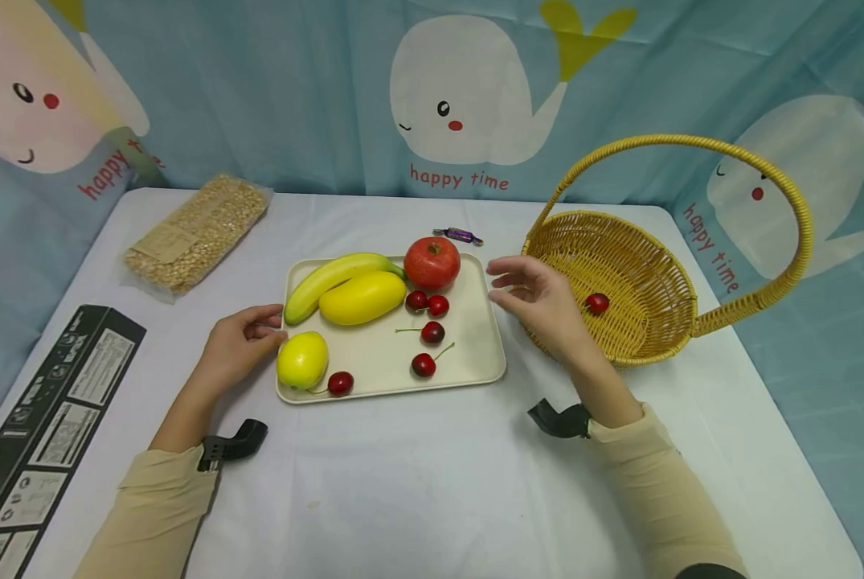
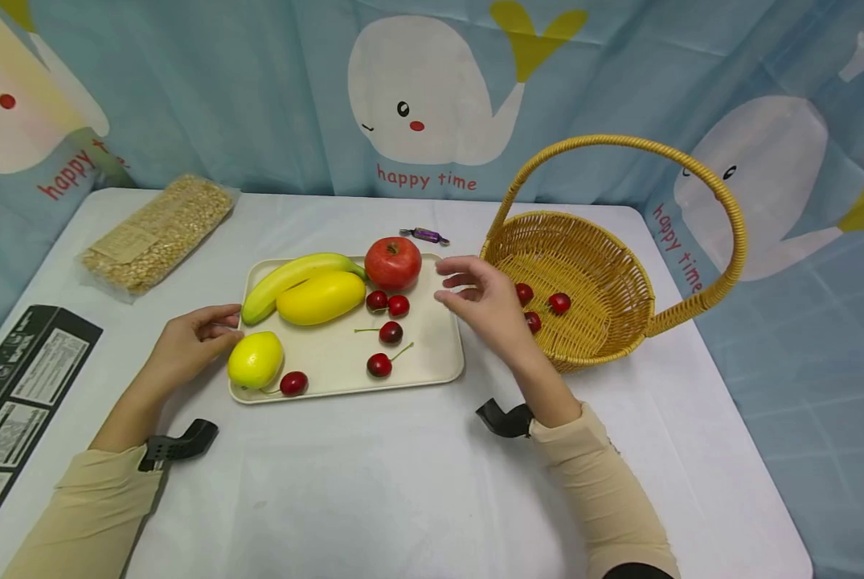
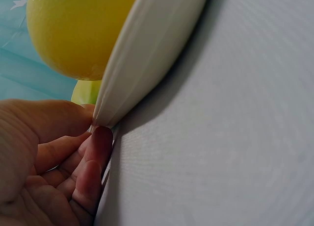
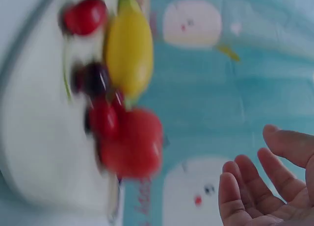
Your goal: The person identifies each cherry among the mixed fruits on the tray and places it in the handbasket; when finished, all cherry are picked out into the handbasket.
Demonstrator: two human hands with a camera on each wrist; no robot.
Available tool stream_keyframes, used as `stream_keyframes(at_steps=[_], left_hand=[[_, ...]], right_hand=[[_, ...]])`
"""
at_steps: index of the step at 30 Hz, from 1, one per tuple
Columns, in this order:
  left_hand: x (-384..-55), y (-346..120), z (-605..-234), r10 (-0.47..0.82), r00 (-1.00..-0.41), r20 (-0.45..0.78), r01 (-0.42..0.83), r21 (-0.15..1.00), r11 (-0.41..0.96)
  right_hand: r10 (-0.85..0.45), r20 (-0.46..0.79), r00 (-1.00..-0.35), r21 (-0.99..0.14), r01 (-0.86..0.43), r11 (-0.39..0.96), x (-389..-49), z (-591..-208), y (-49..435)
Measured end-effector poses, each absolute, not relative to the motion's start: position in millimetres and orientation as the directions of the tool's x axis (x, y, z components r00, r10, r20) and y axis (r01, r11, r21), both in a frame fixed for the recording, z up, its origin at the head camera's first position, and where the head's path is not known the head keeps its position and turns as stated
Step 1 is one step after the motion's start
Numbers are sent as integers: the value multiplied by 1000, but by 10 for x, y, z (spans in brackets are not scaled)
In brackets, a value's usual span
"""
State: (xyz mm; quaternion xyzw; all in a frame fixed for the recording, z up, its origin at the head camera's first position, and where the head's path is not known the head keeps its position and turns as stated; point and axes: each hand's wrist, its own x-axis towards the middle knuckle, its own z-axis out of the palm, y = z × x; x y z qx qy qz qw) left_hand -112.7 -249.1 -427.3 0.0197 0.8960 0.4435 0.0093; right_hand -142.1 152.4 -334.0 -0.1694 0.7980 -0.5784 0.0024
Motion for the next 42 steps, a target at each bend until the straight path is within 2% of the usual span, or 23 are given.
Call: stream_keyframes(at_steps=[7, 13, 20, 30, 37, 42], left_hand=[[-1122, -2475, -4254, 45, -999, 10, 35, 794, 607], [-1110, -2472, -4245, 44, -999, 14, 38, 789, 613], [-1108, -2478, -4249, 40, -999, 5, 29, 784, 620], [-1106, -2466, -4237, 35, -999, -2, 20, 785, 619], [-1102, -2469, -4237, 37, -999, 6, 27, 788, 615], [-1100, -2469, -4230, 41, -999, 6, 29, 795, 606]], right_hand=[[-496, 93, -863, -885, -300, 356, -1279, -3619, 1159], [-582, 39, -812, -874, -310, 374, -1191, -3796, 1014], [-614, -10, -790, -786, -373, 493, -1149, -3887, 933], [-638, -64, -767, -703, -419, 575, -1124, -3970, 914], [-625, -83, -776, -691, -407, 597, -1124, -3978, 916], [-626, -85, -775, -750, -363, 552, -1118, -3924, 983]])
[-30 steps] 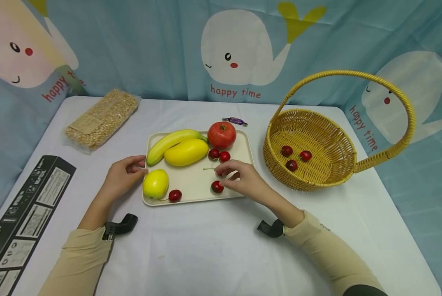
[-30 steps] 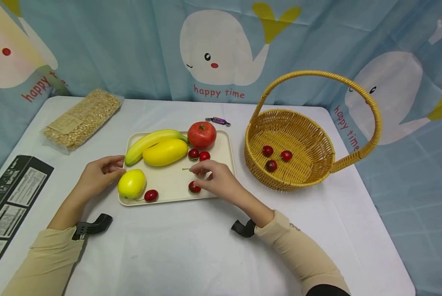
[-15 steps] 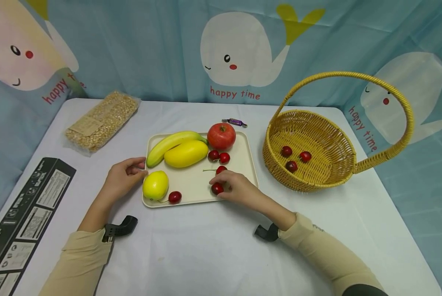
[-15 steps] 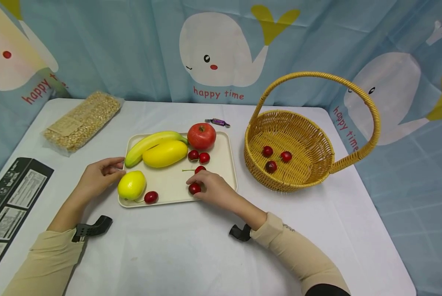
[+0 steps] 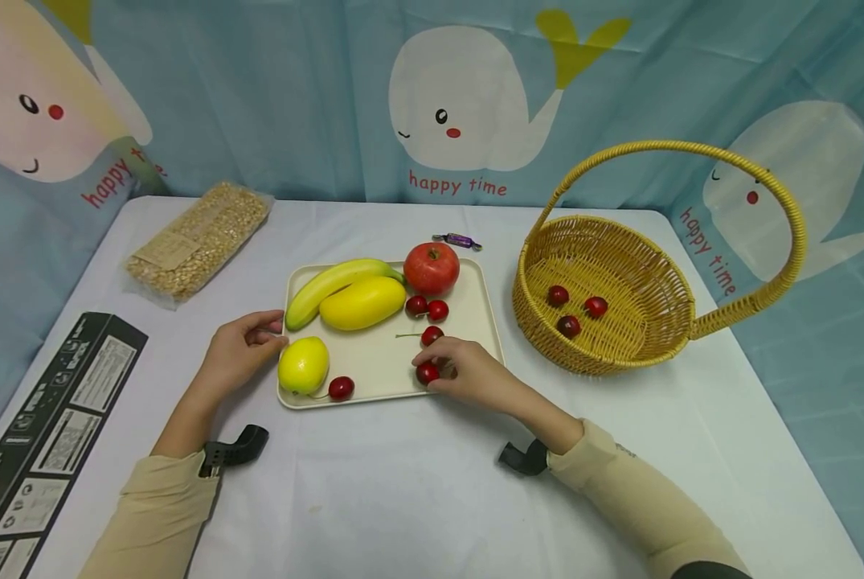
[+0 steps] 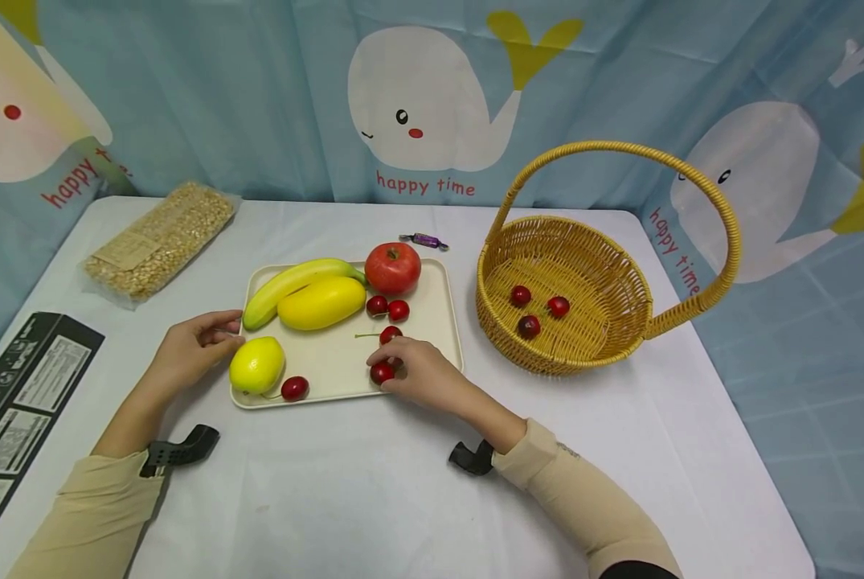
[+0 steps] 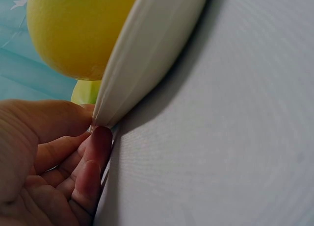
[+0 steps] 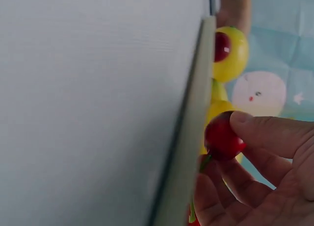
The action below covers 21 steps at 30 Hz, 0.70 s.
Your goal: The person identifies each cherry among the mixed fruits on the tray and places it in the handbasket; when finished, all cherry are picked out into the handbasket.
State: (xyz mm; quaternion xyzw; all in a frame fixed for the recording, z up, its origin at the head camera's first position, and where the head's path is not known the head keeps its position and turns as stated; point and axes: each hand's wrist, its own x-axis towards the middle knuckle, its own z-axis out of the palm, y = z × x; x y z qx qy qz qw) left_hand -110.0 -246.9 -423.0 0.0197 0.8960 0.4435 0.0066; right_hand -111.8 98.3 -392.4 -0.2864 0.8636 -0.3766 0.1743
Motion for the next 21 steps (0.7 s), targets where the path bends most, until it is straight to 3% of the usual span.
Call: stream_keyframes(at_steps=[9, 21], left_hand=[[-1097, -2465, -4221, 41, -999, 2, 26, 796, 605], [-1099, -2463, -4249, 40, -999, -19, 9, 794, 608]], right_hand=[[-565, 4, -825, -833, -315, 455, -1187, -3597, 1357], [-271, 102, -957, -865, -220, 451, -1273, -3330, 2081]])
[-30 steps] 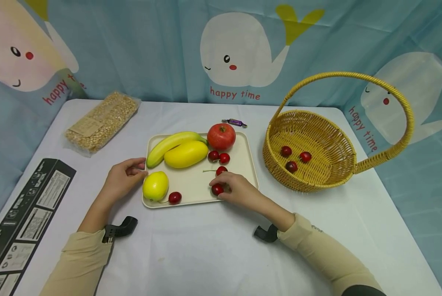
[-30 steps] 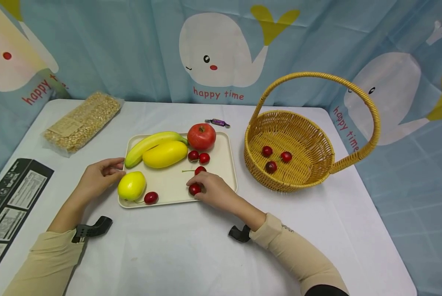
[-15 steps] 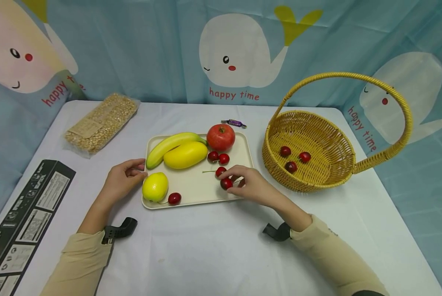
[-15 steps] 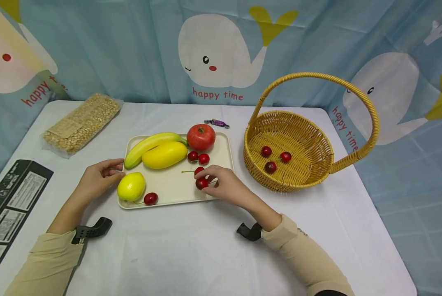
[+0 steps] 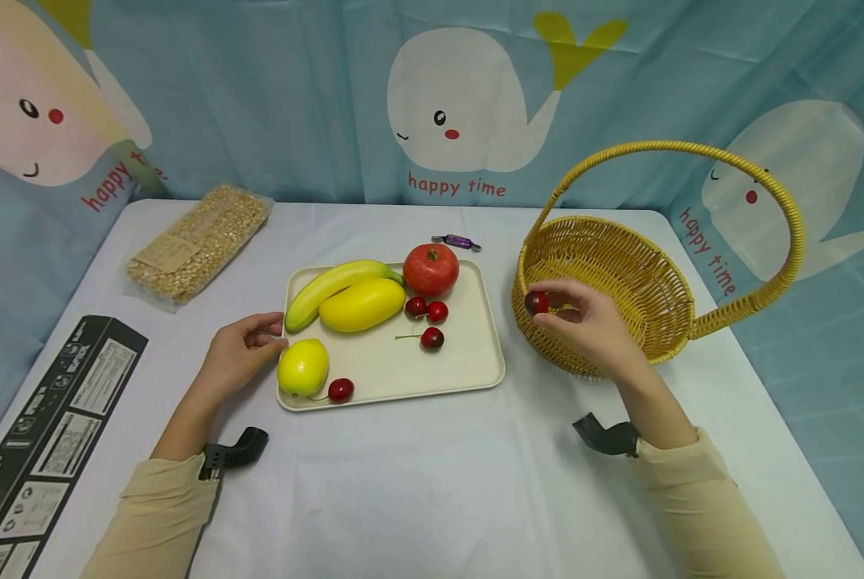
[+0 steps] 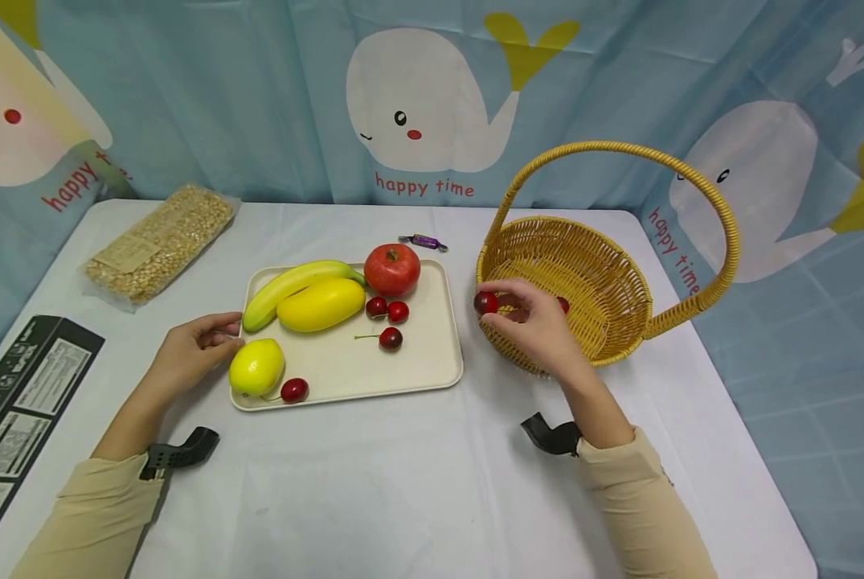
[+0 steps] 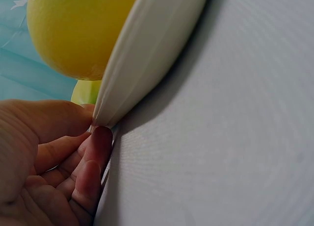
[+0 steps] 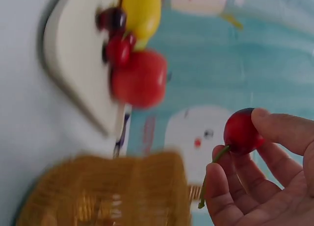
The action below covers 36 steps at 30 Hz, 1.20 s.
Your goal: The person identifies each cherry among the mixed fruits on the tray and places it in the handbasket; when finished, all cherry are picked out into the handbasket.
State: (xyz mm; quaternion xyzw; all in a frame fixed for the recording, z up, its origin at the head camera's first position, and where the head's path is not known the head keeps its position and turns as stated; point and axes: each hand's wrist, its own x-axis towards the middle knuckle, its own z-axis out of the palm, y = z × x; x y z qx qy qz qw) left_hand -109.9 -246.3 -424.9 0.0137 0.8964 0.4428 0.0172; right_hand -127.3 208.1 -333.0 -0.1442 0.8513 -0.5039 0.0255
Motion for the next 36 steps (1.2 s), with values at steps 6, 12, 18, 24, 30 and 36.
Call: stream_keyframes(at_steps=[6, 12, 18, 24, 30, 36], left_hand=[[-1098, -2470, -4250, 38, -999, -7, 18, 794, 608], [-1108, -2474, -4266, 32, -999, -7, 14, 790, 612], [-1109, -2478, -4282, 37, -999, -4, 19, 789, 614], [-1109, -2473, -4272, 40, -999, -4, 22, 792, 610], [-1096, -2461, -4239, 46, -999, 1, 29, 796, 605], [-1094, -2464, -4228, 45, -999, 3, 30, 793, 609]], right_hand=[[-106, 54, -993, -831, -103, 546, -1323, -3368, 2394], [-23, -15, -1000, -769, -3, 639, -1378, -3458, 2594], [-19, -61, -998, -755, 34, 655, -1432, -3535, 2714], [-28, -90, -996, -735, 48, 676, -1485, -3565, 2787], [-32, -129, -991, -712, 70, 699, -1502, -3588, 2807], [-33, -146, -989, -700, 79, 710, -1516, -3589, 2807]])
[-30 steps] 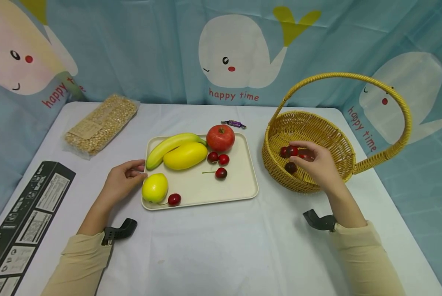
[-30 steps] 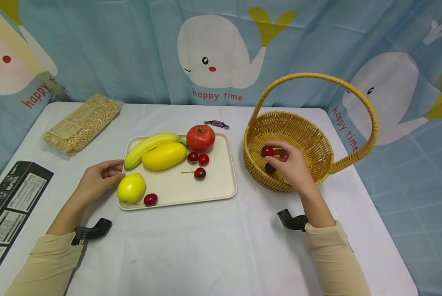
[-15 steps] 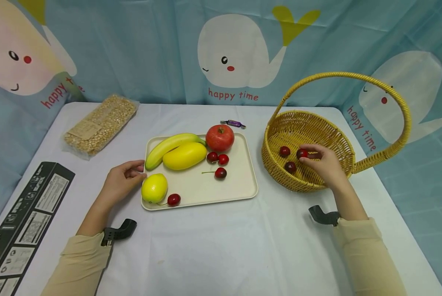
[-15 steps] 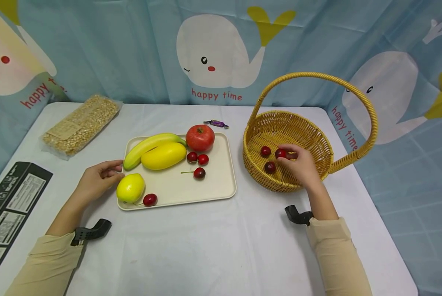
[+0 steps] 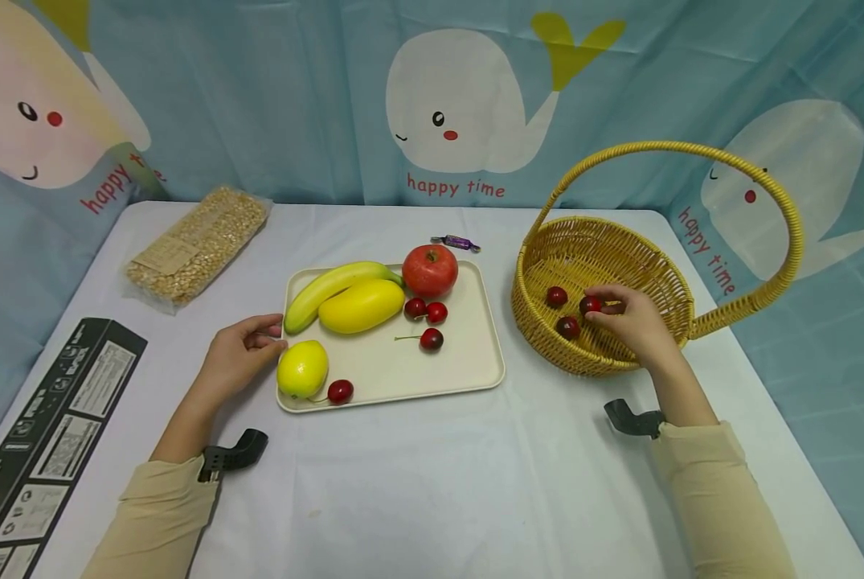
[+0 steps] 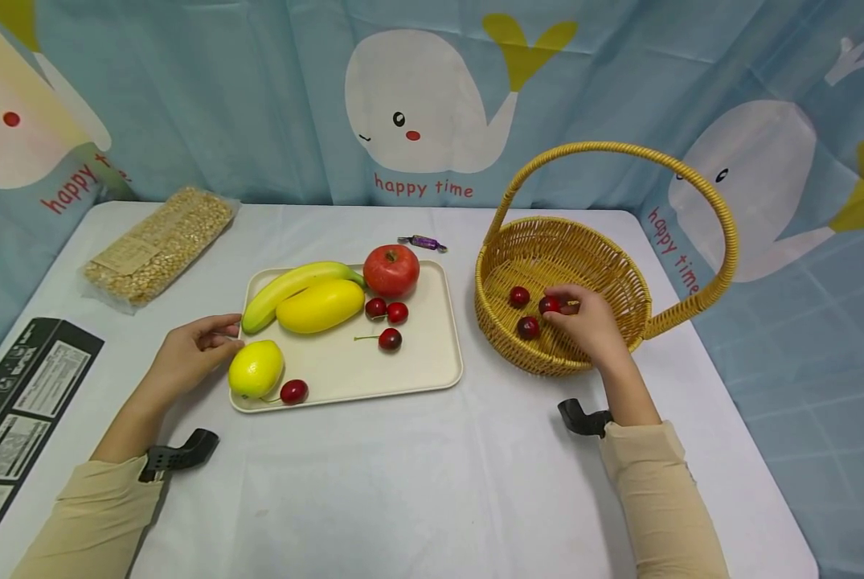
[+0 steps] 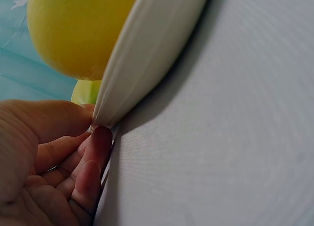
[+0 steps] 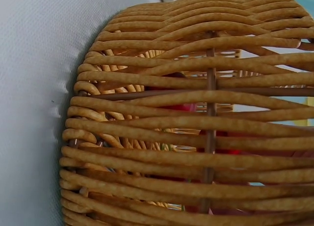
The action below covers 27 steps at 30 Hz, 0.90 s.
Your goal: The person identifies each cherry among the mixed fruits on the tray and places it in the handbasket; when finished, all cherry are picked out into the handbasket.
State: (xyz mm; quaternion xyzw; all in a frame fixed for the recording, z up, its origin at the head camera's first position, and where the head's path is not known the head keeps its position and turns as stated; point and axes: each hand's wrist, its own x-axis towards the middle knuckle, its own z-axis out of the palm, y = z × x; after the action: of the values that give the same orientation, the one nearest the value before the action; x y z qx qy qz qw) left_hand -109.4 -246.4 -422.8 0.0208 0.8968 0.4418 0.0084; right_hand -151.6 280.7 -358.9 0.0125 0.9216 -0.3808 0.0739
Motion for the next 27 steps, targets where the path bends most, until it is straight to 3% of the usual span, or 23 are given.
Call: stream_keyframes(at_steps=[6, 11, 18, 25, 27], left_hand=[[-1098, -2471, -4233, 39, -999, -3, 22, 787, 616], [-1100, -2472, -4222, 39, -999, -3, 22, 791, 612], [-1094, -2480, -4222, 43, -999, 8, 33, 795, 605], [-1100, -2476, -4242, 43, -999, 5, 29, 797, 603], [-1105, -2476, -4250, 43, -999, 7, 32, 797, 603]], right_hand=[[-18, -145, -989, -724, 94, 684, -1515, -3587, 2798], [10, -70, -997, -742, 59, 668, -1503, -3591, 2781], [-8, 135, -991, -801, -114, 588, -1473, -3576, 2540], [-148, 285, -947, -871, -320, 372, -1413, -3445, 2004], [-203, 297, -933, -861, -354, 366, -1401, -3441, 1846]])
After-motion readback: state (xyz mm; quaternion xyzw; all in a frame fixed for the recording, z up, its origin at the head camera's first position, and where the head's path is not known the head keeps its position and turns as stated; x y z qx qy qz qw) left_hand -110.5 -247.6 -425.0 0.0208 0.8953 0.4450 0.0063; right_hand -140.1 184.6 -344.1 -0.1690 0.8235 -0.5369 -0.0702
